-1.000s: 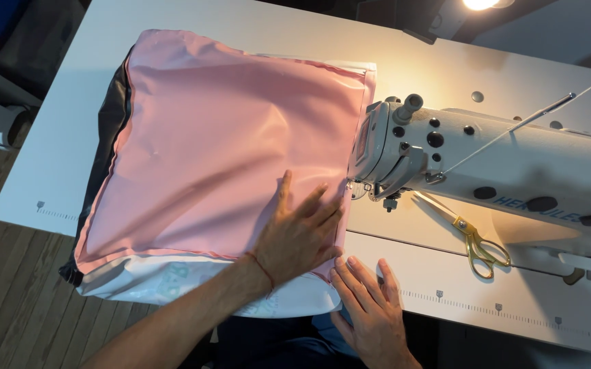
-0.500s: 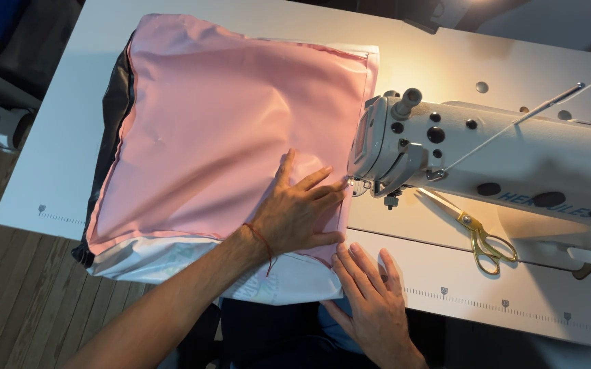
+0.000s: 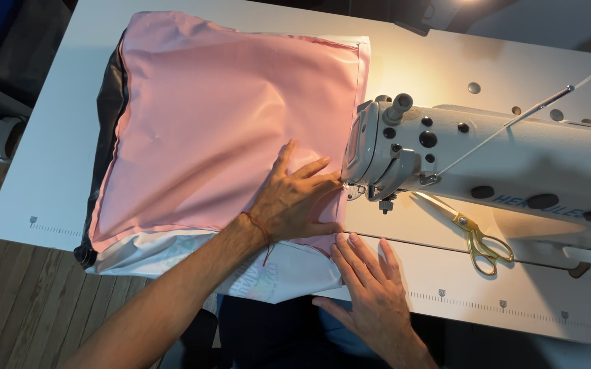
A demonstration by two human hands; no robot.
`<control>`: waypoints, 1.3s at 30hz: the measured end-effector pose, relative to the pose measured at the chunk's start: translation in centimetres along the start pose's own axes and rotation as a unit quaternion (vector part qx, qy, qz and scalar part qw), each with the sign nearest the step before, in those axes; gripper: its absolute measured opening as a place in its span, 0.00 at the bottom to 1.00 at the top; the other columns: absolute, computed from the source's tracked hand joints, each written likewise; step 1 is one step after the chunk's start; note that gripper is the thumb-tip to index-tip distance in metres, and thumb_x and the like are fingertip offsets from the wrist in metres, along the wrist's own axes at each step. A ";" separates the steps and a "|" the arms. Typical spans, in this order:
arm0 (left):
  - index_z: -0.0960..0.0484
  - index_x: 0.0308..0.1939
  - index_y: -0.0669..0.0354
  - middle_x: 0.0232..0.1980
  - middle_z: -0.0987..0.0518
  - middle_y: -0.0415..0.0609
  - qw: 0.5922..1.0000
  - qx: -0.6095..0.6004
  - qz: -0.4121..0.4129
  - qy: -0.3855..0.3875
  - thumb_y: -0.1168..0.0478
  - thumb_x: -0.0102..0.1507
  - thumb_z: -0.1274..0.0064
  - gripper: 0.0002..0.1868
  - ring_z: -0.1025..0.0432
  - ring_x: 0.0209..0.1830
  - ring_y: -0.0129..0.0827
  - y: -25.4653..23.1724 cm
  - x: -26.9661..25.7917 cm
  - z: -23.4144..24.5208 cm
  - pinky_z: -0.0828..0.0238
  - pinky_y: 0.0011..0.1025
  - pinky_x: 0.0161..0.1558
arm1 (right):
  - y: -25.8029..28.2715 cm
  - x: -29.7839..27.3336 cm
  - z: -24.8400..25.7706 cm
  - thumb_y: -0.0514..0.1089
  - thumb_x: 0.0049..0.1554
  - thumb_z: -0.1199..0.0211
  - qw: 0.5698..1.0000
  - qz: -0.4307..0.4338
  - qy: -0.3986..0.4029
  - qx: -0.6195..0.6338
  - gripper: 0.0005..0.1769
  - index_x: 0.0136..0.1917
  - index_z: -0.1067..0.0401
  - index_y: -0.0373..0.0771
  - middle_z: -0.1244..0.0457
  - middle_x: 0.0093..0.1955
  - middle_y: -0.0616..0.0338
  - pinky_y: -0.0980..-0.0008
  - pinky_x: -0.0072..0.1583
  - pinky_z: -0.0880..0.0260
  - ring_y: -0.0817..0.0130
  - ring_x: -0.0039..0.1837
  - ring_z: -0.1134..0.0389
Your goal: Sewing together pieces of pink and black leather or synthetic material to form a bag.
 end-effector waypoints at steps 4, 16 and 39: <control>0.18 0.58 0.47 0.60 0.20 0.35 1.000 -0.016 -0.002 0.012 0.28 0.54 0.40 0.38 0.33 0.70 0.36 0.1 0.2 -0.1 0.63 0.71 0.74 | 0.0 0.4 0.2 0.72 0.47 0.32 1.000 0.002 0.009 0.014 0.52 0.67 0.35 0.30 0.43 0.74 0.50 0.36 0.74 0.58 0.55 0.78 0.48; 0.14 0.48 0.54 0.58 0.21 0.42 0.987 0.033 -0.144 -0.067 0.39 0.64 0.43 0.23 0.29 0.66 0.36 0.0 -0.2 -0.9 0.45 0.58 0.73 | -0.3 1.2 0.2 0.73 0.45 0.32 1.000 -0.001 0.011 0.006 0.53 0.68 0.35 0.30 0.43 0.74 0.52 0.34 0.74 0.58 0.55 0.78 0.48; 0.14 0.38 0.56 0.46 0.21 0.41 0.981 -0.119 -0.146 -0.044 0.45 0.61 0.37 0.18 0.24 0.51 0.36 1.8 1.3 -1.0 0.31 0.42 0.67 | -0.9 2.2 0.2 0.71 0.42 0.28 1.000 -0.021 -0.005 0.005 0.52 0.67 0.33 0.33 0.41 0.73 0.54 0.32 0.73 0.56 0.53 0.76 0.45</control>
Point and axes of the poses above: each hand's wrist, its own x-axis towards the middle knuckle, its own z-axis out of the back of the hand, y = z × x, the point moved 4 cm from there along x, towards the middle knuckle
